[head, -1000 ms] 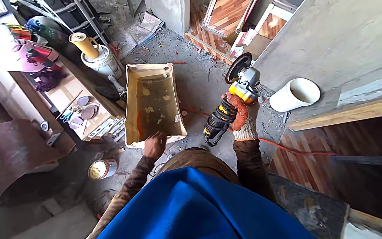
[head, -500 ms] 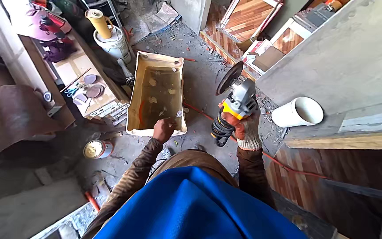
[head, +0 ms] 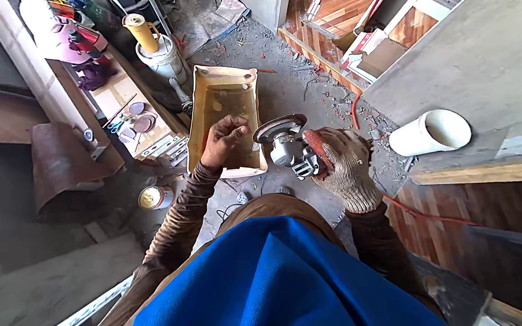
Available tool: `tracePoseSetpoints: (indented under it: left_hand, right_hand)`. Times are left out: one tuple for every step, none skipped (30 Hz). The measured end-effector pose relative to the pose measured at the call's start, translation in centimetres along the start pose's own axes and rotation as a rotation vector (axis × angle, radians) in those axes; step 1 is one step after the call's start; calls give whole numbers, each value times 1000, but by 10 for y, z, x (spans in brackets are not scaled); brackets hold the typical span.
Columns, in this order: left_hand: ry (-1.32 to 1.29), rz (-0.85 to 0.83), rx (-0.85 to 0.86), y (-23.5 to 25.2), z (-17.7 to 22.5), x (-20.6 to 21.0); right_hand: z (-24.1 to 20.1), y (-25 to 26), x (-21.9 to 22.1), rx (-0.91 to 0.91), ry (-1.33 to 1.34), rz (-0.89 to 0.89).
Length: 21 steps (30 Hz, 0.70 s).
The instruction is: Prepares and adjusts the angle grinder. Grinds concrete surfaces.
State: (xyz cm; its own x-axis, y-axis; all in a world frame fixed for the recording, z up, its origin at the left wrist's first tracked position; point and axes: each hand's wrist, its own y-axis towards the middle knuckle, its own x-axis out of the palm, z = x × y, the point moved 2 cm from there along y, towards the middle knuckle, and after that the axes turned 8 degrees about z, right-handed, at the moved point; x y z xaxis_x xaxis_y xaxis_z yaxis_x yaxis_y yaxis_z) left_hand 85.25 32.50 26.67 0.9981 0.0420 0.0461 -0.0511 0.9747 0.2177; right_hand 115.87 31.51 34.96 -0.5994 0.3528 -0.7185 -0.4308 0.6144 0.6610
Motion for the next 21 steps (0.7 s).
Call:
tracePoseSetpoints:
  left_hand:
    - [-19,-29,58,2,13,0]
    - [-30,-65,112,5,26,1]
    - [-9,-104,169,11,42,5]
    - [44,-164,247,18,59,8]
    - [112,-245,354,26,75,13]
    - [181,-345,475,34,90,18]
    - [267,-447,581,41,103,25]
    - [345,-544,667,45,115,33]
    - [405,-643,726,50,124,40]
    - [451,-736,751,55,131,47]
    - [493,-809,757,60,134,54]
    - [540,-864,758,66,133,60]
    - [594,-913,743,72,129,64]
    - [639,-961,720,77,125,67]
    - [666,-1003,696,81,121,68]
    - [668,-1034,666,84,118,68]
    - [642,-1050,647,84,115,67]
    - [615,-1051,646,84,112,65]
    - [593,-1044,653,83,110,64]
    - [572,-1035,658,81,106,62]
    - [556,-1019,664,79,102,61]
  right_hand:
    - [-2,2,-3,-61,-16,-21]
    - [-4,4,-7,-108,-16,-38]
    - [-5,5,-10,-134,-17,-57]
    - [-4,6,-11,-156,-22,-71]
    - [-4,7,-12,-167,-17,-91]
    - [-3,8,-13,-173,-10,-111]
    - [-3,8,-13,-185,-9,-125]
    - [-2,8,-13,-198,-1,-136]
    - [-3,9,-12,-206,6,-157]
    - [-5,10,-12,-217,10,-182]
    - [-8,10,-12,-225,18,-211]
    - [-10,10,-10,-236,27,-236]
    - [-11,10,-9,-252,33,-269]
    - [-12,10,-7,-277,44,-286]
    - [-12,10,-6,-292,56,-299]
    - [-12,9,-5,-297,66,-311]
    - [-11,8,-4,-297,77,-311]
    - [-9,7,-3,-295,86,-312]
    - [-7,6,-2,-289,95,-307]
    - [-6,6,-2,-287,104,-291]
    - [-6,5,-1,-288,102,-278]
